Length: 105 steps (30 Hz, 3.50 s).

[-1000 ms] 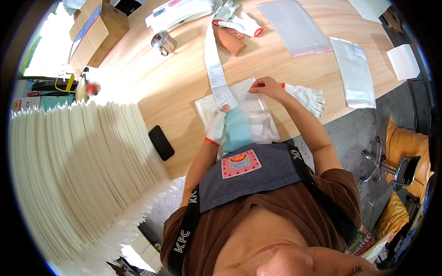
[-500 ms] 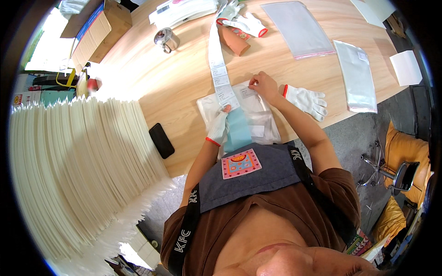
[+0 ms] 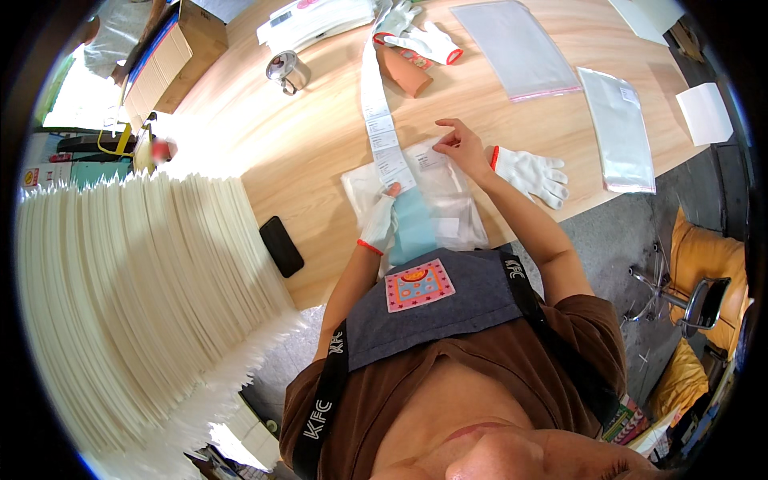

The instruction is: The person places white gloves into a clear plastic bag, seals it, and then applies a blue adhesive label to the outside of the bag. The person repeats this process with a second set of gloves.

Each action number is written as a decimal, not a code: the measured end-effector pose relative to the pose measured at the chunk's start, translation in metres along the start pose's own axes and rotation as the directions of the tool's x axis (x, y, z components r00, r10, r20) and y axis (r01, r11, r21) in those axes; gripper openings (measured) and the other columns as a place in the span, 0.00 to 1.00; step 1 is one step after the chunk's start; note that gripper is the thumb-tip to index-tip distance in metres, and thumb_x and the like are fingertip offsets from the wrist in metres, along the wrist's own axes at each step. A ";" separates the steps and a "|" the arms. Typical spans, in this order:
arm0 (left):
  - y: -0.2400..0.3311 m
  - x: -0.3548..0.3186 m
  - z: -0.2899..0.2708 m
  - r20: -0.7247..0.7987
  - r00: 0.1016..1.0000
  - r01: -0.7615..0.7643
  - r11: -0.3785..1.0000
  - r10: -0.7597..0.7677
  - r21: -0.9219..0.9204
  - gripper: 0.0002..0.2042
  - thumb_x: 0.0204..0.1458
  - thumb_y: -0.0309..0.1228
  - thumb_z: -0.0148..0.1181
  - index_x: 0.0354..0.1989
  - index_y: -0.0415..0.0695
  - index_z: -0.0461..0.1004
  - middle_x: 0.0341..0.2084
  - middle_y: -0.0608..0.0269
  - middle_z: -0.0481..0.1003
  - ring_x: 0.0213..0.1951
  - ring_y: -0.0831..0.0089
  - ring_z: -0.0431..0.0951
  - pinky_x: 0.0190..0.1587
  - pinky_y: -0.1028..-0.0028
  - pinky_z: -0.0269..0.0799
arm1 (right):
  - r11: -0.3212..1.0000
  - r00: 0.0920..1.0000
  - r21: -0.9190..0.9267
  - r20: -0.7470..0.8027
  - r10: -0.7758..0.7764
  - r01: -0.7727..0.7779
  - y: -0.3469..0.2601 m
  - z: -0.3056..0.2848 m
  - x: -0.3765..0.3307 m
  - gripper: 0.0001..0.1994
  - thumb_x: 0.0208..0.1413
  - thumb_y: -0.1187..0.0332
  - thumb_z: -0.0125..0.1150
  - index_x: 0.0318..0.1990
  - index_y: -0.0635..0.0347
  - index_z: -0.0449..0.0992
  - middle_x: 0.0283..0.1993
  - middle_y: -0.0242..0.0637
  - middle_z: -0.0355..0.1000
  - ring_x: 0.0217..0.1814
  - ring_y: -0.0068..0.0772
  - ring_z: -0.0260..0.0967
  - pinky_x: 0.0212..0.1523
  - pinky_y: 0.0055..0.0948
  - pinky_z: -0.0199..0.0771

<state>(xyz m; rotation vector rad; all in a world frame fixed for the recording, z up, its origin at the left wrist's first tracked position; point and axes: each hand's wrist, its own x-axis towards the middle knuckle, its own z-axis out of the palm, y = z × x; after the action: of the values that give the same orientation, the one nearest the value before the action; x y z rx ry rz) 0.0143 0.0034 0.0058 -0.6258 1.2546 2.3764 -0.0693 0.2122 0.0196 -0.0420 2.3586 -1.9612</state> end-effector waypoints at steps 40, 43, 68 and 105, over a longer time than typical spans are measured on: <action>-0.003 0.009 -0.010 0.186 0.983 0.034 0.984 -0.001 -0.173 0.12 0.56 0.29 0.48 0.46 0.38 0.67 0.38 0.58 0.74 0.37 0.71 0.76 0.38 0.73 0.74 | 0.696 0.743 -0.266 0.304 -0.596 0.667 -0.034 0.028 -0.071 0.03 0.42 0.69 0.63 0.26 0.56 0.76 0.27 0.31 0.69 0.31 0.30 0.68 0.32 0.28 0.67; 0.010 -0.007 0.006 0.054 0.998 -0.029 0.997 0.033 -0.070 0.11 0.56 0.30 0.48 0.45 0.38 0.67 0.36 0.57 0.74 0.36 0.70 0.76 0.35 0.73 0.75 | 0.970 0.946 0.228 0.289 -0.146 0.080 -0.030 0.021 -0.059 0.03 0.45 0.70 0.63 0.28 0.57 0.77 0.29 0.28 0.72 0.31 0.20 0.67 0.32 0.23 0.67; 0.004 -0.001 -0.007 0.132 0.986 0.118 0.984 -0.101 -0.130 0.12 0.56 0.35 0.50 0.43 0.41 0.66 0.26 0.57 0.75 0.12 0.65 0.72 0.08 0.70 0.65 | 0.802 0.946 -0.528 0.008 -0.323 0.278 0.012 0.002 -0.003 0.09 0.37 0.66 0.68 0.28 0.53 0.77 0.43 0.37 0.69 0.37 0.35 0.68 0.37 0.30 0.69; 0.002 -0.004 0.006 0.121 0.989 -0.087 0.995 0.079 0.056 0.14 0.52 0.24 0.54 0.47 0.38 0.69 0.40 0.63 0.73 0.41 0.76 0.73 0.43 0.78 0.69 | 0.936 0.952 -0.248 0.239 -0.189 0.248 -0.041 0.001 -0.065 0.12 0.46 0.63 0.62 0.39 0.56 0.77 0.32 0.39 0.72 0.34 0.32 0.68 0.37 0.30 0.68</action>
<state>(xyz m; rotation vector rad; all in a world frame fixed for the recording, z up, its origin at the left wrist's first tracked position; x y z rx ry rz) 0.0154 0.0070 0.0124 -0.4146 1.3197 2.3930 -0.0052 0.2082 0.0619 -0.5261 2.5512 -1.5910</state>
